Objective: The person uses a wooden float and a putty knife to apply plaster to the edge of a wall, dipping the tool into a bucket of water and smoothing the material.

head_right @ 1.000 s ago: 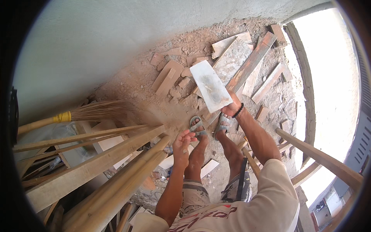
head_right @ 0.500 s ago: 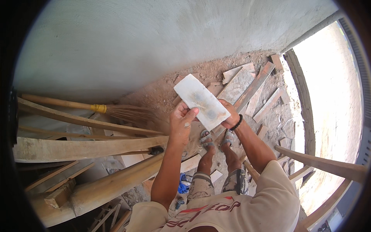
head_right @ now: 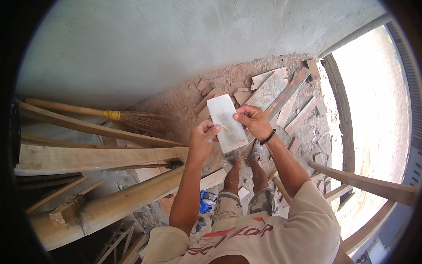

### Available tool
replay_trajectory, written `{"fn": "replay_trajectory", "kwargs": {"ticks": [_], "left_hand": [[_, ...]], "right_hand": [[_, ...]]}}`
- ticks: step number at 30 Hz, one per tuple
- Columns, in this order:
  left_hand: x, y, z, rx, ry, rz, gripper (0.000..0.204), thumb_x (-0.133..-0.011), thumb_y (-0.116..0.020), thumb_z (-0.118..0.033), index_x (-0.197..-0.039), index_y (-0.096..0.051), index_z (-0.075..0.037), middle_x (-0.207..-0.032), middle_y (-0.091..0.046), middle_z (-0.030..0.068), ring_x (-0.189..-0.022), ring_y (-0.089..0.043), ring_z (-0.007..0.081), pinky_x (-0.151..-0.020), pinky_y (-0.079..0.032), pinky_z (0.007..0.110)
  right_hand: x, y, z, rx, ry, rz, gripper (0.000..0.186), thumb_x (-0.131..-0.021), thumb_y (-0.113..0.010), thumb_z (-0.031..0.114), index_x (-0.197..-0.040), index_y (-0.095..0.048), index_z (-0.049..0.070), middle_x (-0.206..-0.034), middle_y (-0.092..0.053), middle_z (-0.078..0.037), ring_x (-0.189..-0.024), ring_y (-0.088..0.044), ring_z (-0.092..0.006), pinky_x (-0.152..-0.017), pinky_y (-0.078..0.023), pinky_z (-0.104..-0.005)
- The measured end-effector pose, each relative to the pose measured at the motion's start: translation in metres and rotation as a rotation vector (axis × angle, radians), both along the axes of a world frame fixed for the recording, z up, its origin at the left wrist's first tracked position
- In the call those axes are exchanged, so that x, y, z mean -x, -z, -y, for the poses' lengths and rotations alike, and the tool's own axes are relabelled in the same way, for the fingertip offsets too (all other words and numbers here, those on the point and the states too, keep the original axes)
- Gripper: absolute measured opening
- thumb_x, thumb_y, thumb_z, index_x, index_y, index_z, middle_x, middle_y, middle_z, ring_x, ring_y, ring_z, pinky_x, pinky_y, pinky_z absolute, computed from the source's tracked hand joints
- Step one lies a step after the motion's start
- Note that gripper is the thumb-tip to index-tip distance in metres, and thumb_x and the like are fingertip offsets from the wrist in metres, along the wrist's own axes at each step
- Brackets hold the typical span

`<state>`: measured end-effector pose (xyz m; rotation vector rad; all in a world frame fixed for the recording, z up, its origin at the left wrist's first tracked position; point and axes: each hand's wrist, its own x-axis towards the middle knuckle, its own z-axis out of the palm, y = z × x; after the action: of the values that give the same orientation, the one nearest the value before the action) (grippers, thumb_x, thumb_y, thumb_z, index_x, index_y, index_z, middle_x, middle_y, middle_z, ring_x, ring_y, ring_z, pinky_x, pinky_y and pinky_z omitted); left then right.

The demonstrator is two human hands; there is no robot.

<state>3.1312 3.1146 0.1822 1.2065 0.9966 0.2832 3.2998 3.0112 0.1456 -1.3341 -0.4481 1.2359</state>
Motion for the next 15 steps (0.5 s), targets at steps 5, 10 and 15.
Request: {"fn": "replay_trajectory", "kwargs": {"ticks": [5,10,15], "left_hand": [[-0.002,0.015,0.008,-0.078,0.035,-0.136,0.013,-0.084,-0.064,-0.009,-0.079,-0.058,0.002,-0.066,-0.059,0.0030,-0.057,-0.052,0.0070,-0.052,-0.043,0.024],[0.001,0.037,0.013,-0.107,0.108,-0.114,0.012,-0.086,-0.063,-0.009,-0.080,-0.056,0.000,-0.069,-0.058,0.0022,-0.058,-0.054,0.0071,-0.052,-0.046,0.022],[0.019,0.070,0.031,0.237,0.060,-0.055,0.019,-0.085,-0.066,-0.011,-0.096,-0.055,0.000,-0.088,-0.061,0.0060,-0.077,-0.058,0.0097,-0.068,-0.048,0.023]], "right_hand": [[0.003,0.011,0.005,0.095,-0.061,0.101,0.022,-0.088,-0.066,0.023,-0.083,-0.059,0.003,-0.066,-0.054,0.004,-0.055,-0.047,-0.0022,-0.046,-0.038,-0.0203],[0.003,0.037,0.015,0.128,-0.112,0.019,0.024,-0.090,-0.063,0.028,-0.084,-0.058,0.005,-0.065,-0.054,0.004,-0.052,-0.047,-0.0029,-0.045,-0.038,-0.0196],[0.016,0.071,0.034,0.110,-0.199,-0.242,0.027,-0.091,-0.060,0.034,-0.088,-0.059,0.007,-0.068,-0.057,0.004,-0.053,-0.050,-0.0026,-0.045,-0.040,-0.0192]]}}
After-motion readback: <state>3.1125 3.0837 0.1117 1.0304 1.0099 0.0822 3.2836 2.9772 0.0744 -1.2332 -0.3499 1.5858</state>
